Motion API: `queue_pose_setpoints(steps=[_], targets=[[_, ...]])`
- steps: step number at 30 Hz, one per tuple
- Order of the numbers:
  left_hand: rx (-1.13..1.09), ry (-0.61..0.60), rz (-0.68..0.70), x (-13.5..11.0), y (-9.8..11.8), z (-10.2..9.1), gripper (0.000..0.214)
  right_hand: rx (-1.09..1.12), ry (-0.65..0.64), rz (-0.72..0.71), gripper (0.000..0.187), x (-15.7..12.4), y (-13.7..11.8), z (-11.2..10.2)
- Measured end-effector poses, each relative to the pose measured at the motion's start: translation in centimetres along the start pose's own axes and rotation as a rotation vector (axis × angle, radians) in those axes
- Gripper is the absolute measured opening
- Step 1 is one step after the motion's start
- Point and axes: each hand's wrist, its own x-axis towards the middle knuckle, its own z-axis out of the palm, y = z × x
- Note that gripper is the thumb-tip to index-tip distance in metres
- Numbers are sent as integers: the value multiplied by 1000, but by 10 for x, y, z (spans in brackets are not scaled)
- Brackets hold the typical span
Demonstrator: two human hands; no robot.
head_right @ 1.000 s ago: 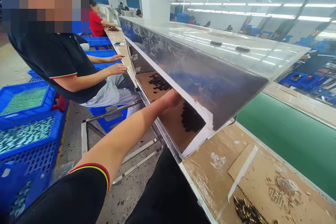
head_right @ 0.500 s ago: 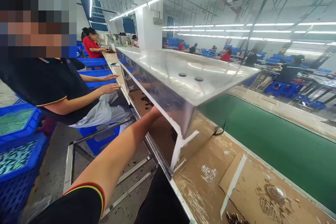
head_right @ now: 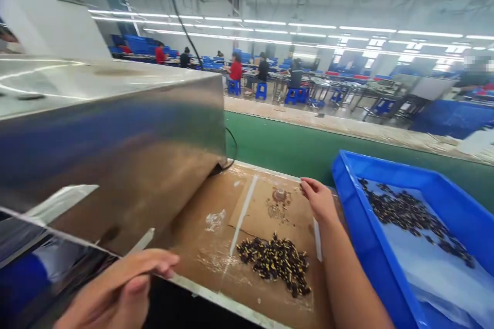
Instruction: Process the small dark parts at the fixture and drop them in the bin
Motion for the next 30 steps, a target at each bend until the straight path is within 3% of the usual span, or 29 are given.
queue_pose_setpoints(steps=[3, 5, 8, 11, 14, 21, 30], targets=[[-39, -213, -101, 2, -24, 53, 16, -80, 22, -58, 52, 8, 20, 15], [-101, -295, -284, 14, -45, 89, 10, -127, 17, -118, 45, 3, 28, 24], [-267, -288, -600, 29, -75, 134, 25, -195, -12, -205, 34, -8, 31, 32], [-414, -216, -782, 30, -96, 159, 40, -253, -41, -274, 27, -13, 29, 35], [-453, -159, -855, 23, -105, 163, 44, -286, -84, -322, 22, -14, 27, 37], [-609, 25, -1054, 22, -104, 150, 47, -327, -106, -358, 20, -15, 25, 40], [-621, 15, -1062, 22, -103, 151, 44, -368, -106, -389, 19, -14, 27, 39]])
